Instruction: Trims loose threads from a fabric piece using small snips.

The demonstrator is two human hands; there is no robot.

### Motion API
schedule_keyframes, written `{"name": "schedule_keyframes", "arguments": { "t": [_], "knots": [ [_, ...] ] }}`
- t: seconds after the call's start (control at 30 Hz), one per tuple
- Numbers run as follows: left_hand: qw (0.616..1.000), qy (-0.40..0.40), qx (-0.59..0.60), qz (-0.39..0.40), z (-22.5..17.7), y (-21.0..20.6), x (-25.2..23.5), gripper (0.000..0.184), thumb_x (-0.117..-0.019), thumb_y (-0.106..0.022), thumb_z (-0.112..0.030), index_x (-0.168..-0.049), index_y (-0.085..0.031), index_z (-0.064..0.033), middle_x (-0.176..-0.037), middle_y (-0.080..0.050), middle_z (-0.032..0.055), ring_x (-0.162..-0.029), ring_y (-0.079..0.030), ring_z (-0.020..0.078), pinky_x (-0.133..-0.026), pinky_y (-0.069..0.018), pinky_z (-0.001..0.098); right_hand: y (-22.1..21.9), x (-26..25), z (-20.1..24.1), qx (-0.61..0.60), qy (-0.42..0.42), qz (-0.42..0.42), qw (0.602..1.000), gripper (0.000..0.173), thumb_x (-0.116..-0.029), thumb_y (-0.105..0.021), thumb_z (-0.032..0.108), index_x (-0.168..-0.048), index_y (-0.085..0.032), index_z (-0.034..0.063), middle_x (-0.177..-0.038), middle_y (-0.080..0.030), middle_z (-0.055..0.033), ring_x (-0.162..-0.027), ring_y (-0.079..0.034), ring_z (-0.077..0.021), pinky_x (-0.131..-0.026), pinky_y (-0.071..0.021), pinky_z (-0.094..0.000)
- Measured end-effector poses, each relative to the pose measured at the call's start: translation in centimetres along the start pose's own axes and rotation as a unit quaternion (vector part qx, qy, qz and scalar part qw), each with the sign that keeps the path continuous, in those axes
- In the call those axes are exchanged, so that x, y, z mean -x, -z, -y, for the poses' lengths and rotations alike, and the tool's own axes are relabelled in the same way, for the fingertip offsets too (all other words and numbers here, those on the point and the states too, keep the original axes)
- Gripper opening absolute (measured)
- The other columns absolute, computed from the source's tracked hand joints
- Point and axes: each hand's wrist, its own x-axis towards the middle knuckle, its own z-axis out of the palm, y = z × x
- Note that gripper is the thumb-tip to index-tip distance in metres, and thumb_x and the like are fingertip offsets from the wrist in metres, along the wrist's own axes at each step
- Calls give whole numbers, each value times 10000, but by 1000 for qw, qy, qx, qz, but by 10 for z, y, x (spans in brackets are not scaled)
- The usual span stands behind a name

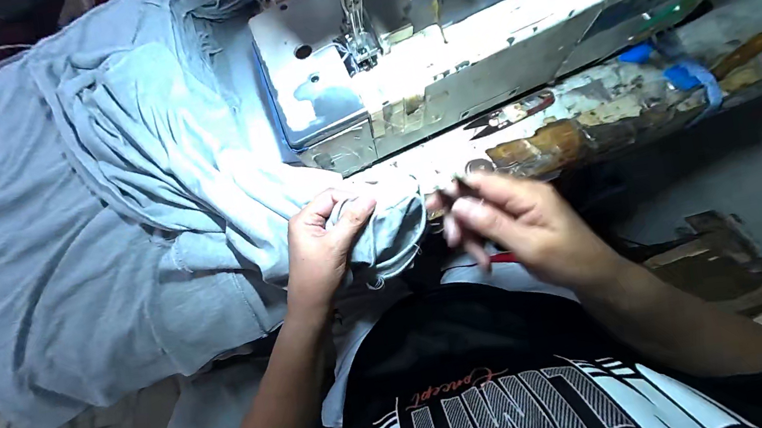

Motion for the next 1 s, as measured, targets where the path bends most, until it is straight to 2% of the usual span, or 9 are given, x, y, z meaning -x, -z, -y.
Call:
{"name": "schedule_keyframes", "arguments": {
  "t": [0.07,0.1,0.2,0.43,0.63,0.87,1.0],
  "knots": [
    [1000,-8,6,-5,0,-3,-1,91,-996,-656,-140,-940,-718,-104,-759,-677,-28,-603,-607,18,-551,-524,175,-14,2,-1,-98,-51,96,989,269,-1104,-409,140,-1197,-632,24,-802,-655,27,-529,-553,10,-480,-510,-152],
    [1000,-12,11,-8,1,-4,0,99,-1001,-645,-131,-956,-727,-101,-783,-690,-33,-623,-619,14,-573,-536,175,-20,0,-5,-100,-70,102,987,280,-1107,-399,148,-1202,-634,27,-786,-646,31,-509,-540,16,-466,-497,-145],
    [999,-21,17,-25,1,-6,2,118,-1010,-627,-111,-974,-735,-81,-811,-701,-26,-661,-637,20,-602,-548,184,-29,-8,-18,-88,-107,64,988,282,-1109,-414,173,-1248,-628,51,-748,-624,16,-457,-498,-7,-414,-452,-151],
    [999,-22,44,-22,3,-2,1,142,-1014,-608,-84,-1007,-749,-65,-937,-729,-11,-754,-664,27,-674,-566,191,-34,-11,-15,-100,-131,53,985,291,-1109,-414,176,-1271,-626,60,-748,-627,20,-452,-488,-1,-414,-436,-142],
    [999,-20,50,-8,5,0,3,161,-1034,-572,-91,-1050,-729,-57,-933,-722,1,-762,-669,40,-684,-572,204,-38,-12,-15,-82,-136,46,986,293,-1108,-415,171,-1259,-641,63,-739,-623,10,-444,-481,-13,-409,-433,-152],
    [999,-18,32,-14,5,1,6,159,-1035,-570,-89,-1048,-726,-56,-896,-719,-8,-723,-657,28,-651,-560,192,-41,-11,-16,-37,-97,40,994,285,-1101,-427,163,-1240,-652,58,-746,-623,27,-464,-481,-1,-428,-432,-144],
    [999,-27,17,-6,5,2,7,163,-1039,-567,-98,-1045,-725,-58,-888,-715,-11,-728,-655,25,-655,-558,192,-41,-11,-17,-20,-107,40,993,292,-1101,-423,164,-1235,-660,59,-731,-624,26,-457,-479,-4,-424,-430,-152]
  ]
}}
